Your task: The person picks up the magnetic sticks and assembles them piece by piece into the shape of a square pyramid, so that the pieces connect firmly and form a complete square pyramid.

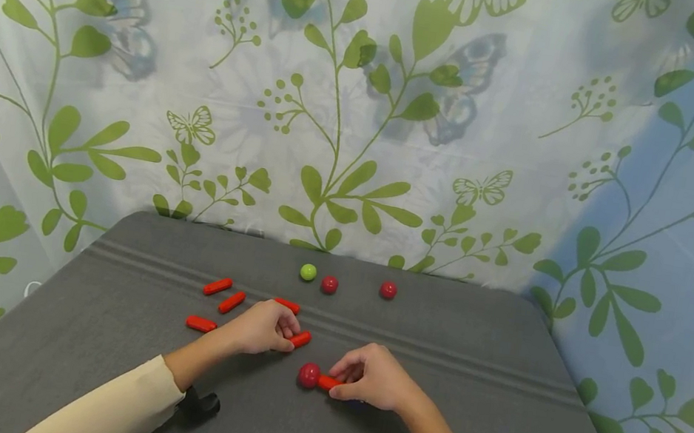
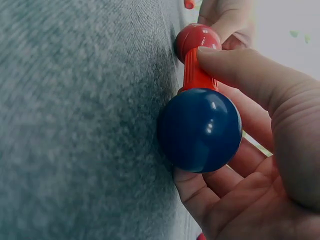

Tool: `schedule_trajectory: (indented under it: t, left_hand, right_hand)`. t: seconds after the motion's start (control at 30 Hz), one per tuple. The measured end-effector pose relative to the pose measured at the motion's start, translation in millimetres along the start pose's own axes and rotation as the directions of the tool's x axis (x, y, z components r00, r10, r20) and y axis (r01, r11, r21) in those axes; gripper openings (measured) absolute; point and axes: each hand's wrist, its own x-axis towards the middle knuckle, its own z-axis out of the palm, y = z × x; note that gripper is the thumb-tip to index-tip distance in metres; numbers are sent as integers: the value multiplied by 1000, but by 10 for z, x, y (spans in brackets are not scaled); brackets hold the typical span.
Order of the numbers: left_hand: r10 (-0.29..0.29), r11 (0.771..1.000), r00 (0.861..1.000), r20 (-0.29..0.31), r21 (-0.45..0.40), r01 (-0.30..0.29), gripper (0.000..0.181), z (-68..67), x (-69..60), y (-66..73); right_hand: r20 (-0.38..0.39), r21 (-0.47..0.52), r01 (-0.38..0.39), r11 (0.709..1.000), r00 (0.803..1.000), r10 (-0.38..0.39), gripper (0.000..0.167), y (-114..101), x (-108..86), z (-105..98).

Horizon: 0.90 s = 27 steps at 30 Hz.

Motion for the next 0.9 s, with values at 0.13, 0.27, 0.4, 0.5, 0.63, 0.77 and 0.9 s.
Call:
schedule_trajectory:
  t: [0.13, 0.27, 0.4, 0.5, 0.63, 0.77, 0.9]
  left_hand:
    - [12, 1000, 1000, 19, 4, -12, 17, 3, 5, 13]
    - [22, 999, 999, 32, 44, -24, 16, -8, -6, 15]
    - [23, 998, 998, 60, 63, -26, 18, -27, -27, 10]
    - [22, 999, 996, 83, 45, -26, 19, -25, -30, 6]
    - [22, 1000, 995, 93, 19, -23, 19, -14, -34, 12]
    - [41, 999, 995, 95, 4, -41, 20, -1, -39, 18]
    - [85, 996, 992, 96, -3, -85, 19, 17, -37, 34]
  right_hand:
    - [-36, -12, -42, 999, 999, 41, 17, 56, -35, -35]
    - [-75, -12, -70, 997, 995, 69, 16, 110, -58, -62]
    - [-134, 31, -100, 995, 986, 103, 20, 130, -81, -80]
    - [-182, 68, -134, 989, 972, 145, 24, 124, -110, -91]
    - [-218, 104, -201, 974, 951, 220, 27, 98, -143, -92]
    - [-232, 129, -276, 953, 925, 299, 27, 65, -169, -78]
    - [-249, 126, -309, 943, 910, 331, 25, 33, -193, -64]
